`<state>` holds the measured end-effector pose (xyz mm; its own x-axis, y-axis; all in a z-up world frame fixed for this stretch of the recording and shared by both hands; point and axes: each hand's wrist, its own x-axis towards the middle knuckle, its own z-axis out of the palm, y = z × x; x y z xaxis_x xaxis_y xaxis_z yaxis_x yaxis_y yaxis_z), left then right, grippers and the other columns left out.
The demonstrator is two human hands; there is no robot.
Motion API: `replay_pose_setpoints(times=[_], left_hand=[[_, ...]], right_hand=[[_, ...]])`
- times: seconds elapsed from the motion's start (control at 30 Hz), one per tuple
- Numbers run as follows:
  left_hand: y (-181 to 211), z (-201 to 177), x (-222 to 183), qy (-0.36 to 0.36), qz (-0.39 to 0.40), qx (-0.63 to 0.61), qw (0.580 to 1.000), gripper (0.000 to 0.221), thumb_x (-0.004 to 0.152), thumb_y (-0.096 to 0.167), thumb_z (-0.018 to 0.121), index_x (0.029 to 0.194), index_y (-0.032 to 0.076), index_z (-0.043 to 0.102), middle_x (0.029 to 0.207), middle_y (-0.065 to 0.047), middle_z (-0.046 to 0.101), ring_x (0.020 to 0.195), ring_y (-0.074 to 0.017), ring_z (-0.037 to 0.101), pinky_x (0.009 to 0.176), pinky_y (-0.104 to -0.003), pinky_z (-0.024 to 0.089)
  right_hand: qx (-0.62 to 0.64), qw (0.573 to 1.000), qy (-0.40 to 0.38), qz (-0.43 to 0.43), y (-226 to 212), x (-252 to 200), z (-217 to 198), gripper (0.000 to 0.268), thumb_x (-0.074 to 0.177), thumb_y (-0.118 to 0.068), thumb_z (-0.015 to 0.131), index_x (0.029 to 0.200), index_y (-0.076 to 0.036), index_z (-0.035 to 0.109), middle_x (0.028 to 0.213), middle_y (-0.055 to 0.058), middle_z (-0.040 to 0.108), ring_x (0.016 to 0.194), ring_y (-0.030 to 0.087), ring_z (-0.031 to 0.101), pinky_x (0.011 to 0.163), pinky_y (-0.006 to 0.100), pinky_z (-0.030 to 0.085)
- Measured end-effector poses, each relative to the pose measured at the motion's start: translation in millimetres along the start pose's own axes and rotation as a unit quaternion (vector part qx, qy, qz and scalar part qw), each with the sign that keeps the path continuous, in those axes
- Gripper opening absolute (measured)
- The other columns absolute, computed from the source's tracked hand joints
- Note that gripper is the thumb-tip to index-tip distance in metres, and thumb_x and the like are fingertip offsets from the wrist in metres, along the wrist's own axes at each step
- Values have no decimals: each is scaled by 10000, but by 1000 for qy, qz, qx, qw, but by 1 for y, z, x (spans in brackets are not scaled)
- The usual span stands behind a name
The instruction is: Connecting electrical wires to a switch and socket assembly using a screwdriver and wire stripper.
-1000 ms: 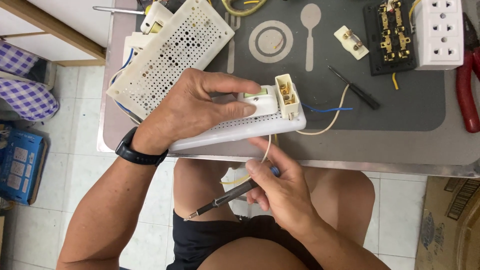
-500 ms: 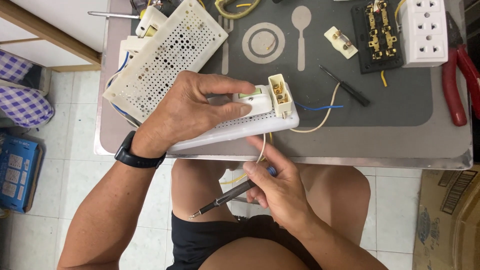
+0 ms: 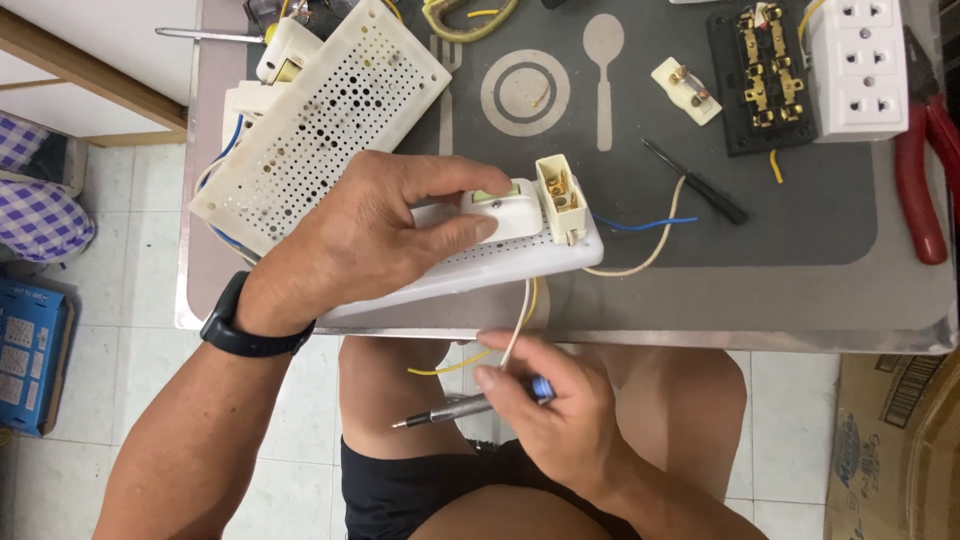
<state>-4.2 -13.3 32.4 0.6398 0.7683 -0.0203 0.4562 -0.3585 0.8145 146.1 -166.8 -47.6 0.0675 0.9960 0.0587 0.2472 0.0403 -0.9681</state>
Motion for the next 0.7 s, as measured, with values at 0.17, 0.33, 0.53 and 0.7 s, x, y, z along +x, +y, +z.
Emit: replay_pose_setpoints(times=[0.17, 0.33, 0.53, 0.7], left_hand=[[-8, 0, 1, 0, 49, 33, 998, 252, 895, 142, 685, 1141, 93, 676, 901, -1, 709, 727, -101, 608, 680, -221, 488], [-8, -1, 1, -4, 48, 31, 998, 260, 896, 154, 667, 1147, 91, 668, 959, -9, 723, 756, -121, 633, 679, -236, 498], [-13, 2, 0, 15, 125, 40, 991, 262, 898, 112, 682, 1148, 42, 648, 1074, -91, 724, 836, -182, 707, 726, -252, 562], [-12, 5, -2, 28, 121, 26, 992, 224, 880, 114, 709, 1095, 62, 673, 1034, -74, 728, 886, -176, 710, 741, -238, 555]], right_hand=[[-20, 998, 3, -63, 11, 5, 3, 148, 827, -113, 680, 963, -71, 723, 525, -40, 534, 438, 82, 435, 462, 209, 422], [-27, 997, 15, -67, 18, 7, 7, 124, 818, -46, 641, 901, -52, 732, 573, -40, 617, 430, 68, 412, 428, 199, 397], [-41, 997, 0, -71, 21, 8, 4, 197, 794, 8, 579, 913, -34, 730, 591, -30, 627, 422, 83, 415, 422, 209, 403], [-53, 995, -7, -88, 20, 10, 1, 227, 755, 54, 539, 875, -9, 720, 777, 22, 752, 453, 82, 517, 470, 199, 477]])
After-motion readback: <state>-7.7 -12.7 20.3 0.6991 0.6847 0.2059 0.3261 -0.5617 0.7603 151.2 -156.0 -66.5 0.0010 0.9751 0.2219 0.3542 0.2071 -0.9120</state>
